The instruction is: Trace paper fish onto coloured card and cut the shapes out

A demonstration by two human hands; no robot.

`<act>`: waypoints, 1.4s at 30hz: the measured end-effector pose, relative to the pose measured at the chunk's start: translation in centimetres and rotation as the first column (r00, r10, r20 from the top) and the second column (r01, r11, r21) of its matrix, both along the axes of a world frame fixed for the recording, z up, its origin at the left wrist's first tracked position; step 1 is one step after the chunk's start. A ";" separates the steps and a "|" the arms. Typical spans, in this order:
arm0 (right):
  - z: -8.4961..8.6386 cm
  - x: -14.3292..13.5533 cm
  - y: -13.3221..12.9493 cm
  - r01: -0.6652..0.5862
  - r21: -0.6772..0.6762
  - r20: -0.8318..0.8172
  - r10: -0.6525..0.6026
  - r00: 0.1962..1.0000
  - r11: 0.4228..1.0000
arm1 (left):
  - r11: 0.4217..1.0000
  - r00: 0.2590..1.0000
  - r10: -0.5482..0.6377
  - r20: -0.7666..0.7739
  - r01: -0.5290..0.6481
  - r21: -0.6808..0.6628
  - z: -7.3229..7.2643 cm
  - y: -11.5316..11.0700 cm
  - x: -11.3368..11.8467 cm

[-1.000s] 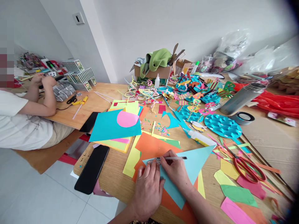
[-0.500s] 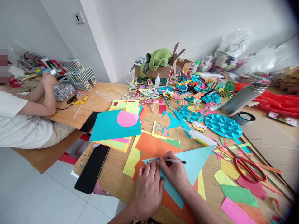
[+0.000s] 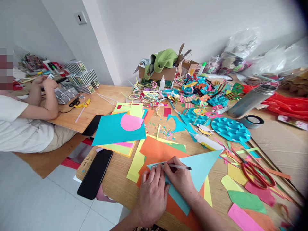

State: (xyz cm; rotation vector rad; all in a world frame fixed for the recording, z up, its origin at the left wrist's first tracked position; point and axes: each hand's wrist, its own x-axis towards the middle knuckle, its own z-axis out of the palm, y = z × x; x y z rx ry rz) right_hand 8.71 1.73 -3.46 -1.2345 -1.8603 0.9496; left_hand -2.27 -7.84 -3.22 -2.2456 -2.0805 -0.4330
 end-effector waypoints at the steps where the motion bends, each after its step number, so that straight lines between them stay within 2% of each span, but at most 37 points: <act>1: 0.0 0.0 0.0 -0.002 0.004 -0.003 0.002 1.000 1.000 | 1.000 1.000 0.003 0.005 -0.004 0.001 0.0 0.0 0.0; 5: -0.2 0.0 0.1 -0.004 -0.026 -0.027 0.003 1.000 1.000 | 1.000 1.000 0.016 0.009 -0.015 -0.008 -0.2 0.0 -0.1; 9: 0.1 0.2 0.7 -0.025 -0.113 -0.047 0.020 0.999 0.993 | 1.000 1.000 0.013 0.006 -0.013 -0.020 -0.3 0.0 -0.1; 14: 0.9 0.4 2.0 -0.081 -0.217 -0.007 0.081 0.997 0.973 | 1.000 1.000 0.001 -0.018 -0.001 -0.013 -0.2 0.0 -0.1; 23: 1.2 0.6 3.0 -0.109 -0.303 0.014 0.119 0.993 0.947 | 1.000 0.999 -0.002 -0.033 0.001 -0.020 0.1 0.2 0.0; 34: 1.8 1.2 3.8 -0.113 -0.328 0.071 0.144 0.987 0.938 | 1.000 1.000 0.001 -0.031 -0.001 -0.011 0.1 0.3 0.3; 42: 2.2 1.2 3.8 -0.109 -0.313 0.063 0.136 0.989 0.943 | 0.999 0.998 0.032 -0.048 -0.033 -0.024 1.1 1.2 0.8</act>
